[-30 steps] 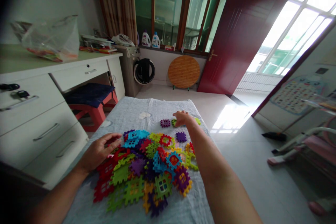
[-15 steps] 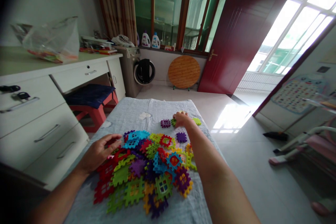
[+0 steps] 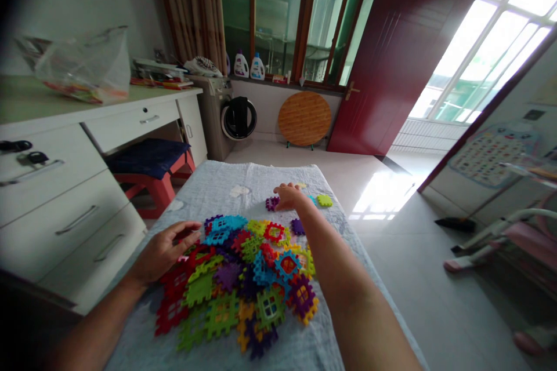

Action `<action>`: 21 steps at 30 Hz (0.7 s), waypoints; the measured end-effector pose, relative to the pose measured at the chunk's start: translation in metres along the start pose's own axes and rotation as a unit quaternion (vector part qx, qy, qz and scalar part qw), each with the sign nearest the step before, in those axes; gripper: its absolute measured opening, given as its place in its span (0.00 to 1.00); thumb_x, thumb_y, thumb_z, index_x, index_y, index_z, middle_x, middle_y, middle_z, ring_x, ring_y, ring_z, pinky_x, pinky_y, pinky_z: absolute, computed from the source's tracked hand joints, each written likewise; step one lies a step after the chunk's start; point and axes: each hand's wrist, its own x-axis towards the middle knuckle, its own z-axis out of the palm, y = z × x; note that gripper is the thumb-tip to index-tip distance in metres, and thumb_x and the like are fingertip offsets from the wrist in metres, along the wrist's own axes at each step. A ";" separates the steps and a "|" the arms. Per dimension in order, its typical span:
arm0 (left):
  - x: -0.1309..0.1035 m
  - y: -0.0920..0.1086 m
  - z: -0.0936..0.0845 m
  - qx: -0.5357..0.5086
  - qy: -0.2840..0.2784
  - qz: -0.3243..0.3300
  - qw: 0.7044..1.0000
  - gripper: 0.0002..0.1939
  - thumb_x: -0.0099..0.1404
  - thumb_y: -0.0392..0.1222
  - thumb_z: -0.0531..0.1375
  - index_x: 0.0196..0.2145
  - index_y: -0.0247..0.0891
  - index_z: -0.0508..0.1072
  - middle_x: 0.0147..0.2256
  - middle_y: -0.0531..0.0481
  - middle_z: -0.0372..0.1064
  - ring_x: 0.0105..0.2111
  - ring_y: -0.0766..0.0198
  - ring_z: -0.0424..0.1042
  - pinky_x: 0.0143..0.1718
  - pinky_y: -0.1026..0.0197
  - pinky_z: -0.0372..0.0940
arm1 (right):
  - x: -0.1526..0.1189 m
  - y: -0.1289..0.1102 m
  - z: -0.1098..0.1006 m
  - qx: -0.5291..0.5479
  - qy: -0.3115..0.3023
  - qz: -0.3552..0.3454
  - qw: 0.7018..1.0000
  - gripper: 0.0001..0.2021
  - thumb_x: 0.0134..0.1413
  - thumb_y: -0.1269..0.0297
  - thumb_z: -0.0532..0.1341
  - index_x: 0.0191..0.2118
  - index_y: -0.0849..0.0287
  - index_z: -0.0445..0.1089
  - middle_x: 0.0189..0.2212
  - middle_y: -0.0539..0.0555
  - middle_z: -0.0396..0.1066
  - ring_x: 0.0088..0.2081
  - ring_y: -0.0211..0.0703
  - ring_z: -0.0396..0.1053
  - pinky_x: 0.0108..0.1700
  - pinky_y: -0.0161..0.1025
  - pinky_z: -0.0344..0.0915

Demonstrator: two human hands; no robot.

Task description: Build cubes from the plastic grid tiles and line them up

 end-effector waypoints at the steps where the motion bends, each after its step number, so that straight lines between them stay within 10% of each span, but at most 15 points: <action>1: 0.000 0.001 0.000 -0.005 0.001 -0.004 1.000 0.23 0.57 0.59 0.56 0.42 0.39 0.73 0.39 0.48 0.74 0.40 0.56 0.73 0.33 0.61 0.71 | 0.001 -0.005 0.001 -0.002 -0.003 -0.005 1.000 0.32 0.39 0.54 0.65 0.54 0.52 0.64 0.51 0.58 0.64 0.51 0.59 0.58 0.50 0.50 0.55; 11: 0.000 -0.002 0.001 -0.034 -0.006 -0.013 0.999 0.23 0.57 0.58 0.57 0.44 0.39 0.72 0.41 0.47 0.74 0.40 0.56 0.73 0.31 0.62 0.72 | -0.003 -0.011 0.000 0.022 0.016 0.008 1.000 0.32 0.40 0.56 0.65 0.55 0.54 0.63 0.52 0.59 0.64 0.51 0.58 0.58 0.49 0.48 0.56; 21: 0.000 -0.001 0.002 -0.008 -0.009 -0.002 1.000 0.24 0.57 0.59 0.57 0.43 0.39 0.71 0.41 0.46 0.73 0.41 0.55 0.73 0.36 0.60 0.71 | -0.098 0.027 0.006 0.113 0.093 0.048 0.988 0.20 0.47 0.64 0.62 0.49 0.56 0.68 0.46 0.56 0.69 0.46 0.50 0.65 0.47 0.42 0.59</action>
